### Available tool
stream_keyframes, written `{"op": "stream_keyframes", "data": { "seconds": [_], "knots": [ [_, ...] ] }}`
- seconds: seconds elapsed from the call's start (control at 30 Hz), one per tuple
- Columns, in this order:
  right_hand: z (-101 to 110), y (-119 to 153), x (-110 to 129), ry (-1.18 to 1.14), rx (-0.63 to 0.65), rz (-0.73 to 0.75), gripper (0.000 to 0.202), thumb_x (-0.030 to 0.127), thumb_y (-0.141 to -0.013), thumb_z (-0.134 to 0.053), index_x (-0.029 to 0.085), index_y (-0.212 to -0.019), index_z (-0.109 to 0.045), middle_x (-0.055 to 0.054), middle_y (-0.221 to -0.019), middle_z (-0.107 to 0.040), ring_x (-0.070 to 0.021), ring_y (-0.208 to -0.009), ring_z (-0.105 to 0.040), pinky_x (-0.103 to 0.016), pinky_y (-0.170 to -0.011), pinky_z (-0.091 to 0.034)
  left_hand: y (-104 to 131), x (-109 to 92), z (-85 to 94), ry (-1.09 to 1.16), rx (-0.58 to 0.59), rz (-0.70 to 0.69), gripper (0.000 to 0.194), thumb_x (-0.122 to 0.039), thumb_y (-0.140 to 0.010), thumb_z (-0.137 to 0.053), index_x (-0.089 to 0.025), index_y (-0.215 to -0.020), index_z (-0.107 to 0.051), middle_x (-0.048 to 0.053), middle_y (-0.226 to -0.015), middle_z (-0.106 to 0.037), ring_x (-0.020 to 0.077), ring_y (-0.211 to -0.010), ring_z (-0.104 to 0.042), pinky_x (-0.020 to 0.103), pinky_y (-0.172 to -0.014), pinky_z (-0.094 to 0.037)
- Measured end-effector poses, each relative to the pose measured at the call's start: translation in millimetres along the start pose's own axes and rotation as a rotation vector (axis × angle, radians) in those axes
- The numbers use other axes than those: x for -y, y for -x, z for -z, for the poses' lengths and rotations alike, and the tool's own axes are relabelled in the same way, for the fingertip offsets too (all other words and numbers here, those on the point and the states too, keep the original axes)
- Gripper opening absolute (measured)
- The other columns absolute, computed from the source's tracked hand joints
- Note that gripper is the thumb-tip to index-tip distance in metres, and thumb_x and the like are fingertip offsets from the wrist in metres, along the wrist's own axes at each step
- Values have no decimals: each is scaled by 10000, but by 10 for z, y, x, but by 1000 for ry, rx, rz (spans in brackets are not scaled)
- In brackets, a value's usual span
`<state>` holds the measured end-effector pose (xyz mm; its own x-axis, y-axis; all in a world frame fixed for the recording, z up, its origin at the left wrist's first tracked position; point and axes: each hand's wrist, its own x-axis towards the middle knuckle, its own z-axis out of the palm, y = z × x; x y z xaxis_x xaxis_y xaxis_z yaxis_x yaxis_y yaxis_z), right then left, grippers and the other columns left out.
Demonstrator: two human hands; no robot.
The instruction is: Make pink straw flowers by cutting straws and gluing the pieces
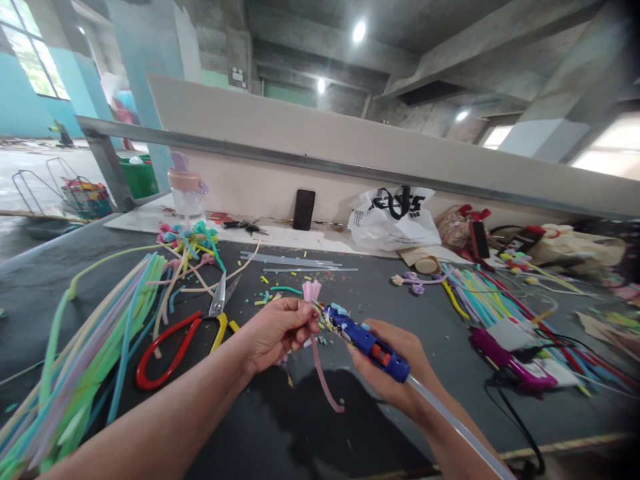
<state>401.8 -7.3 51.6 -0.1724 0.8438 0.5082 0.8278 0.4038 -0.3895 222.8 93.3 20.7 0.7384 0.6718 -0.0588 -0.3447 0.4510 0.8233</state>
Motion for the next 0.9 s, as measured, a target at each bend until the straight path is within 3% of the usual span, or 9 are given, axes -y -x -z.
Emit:
{"op": "stream_keyframes", "data": {
  "seconds": [0.4,0.9],
  "knots": [
    [19,-28,20,93,41,-40,181,275,-770,-549,201,-647,-438,8,-624,-507,-118,-561,-482,-231,-549,-375,3,-5,-3,-29,-3,0,217,-294,-739,-642,-109,-654,-569,-8,-561,-567,9,-364,-395,122,-331,-287],
    [-37,-6,-63,115,-42,-5,215,290,-763,-581,198,-629,-440,24,-581,-479,-106,-521,-461,-218,-528,-346,-7,11,26,-31,-1,2,232,-318,-719,-658,-112,-664,-567,-10,-578,-563,7,-382,-395,118,-336,-266]
  ]
}}
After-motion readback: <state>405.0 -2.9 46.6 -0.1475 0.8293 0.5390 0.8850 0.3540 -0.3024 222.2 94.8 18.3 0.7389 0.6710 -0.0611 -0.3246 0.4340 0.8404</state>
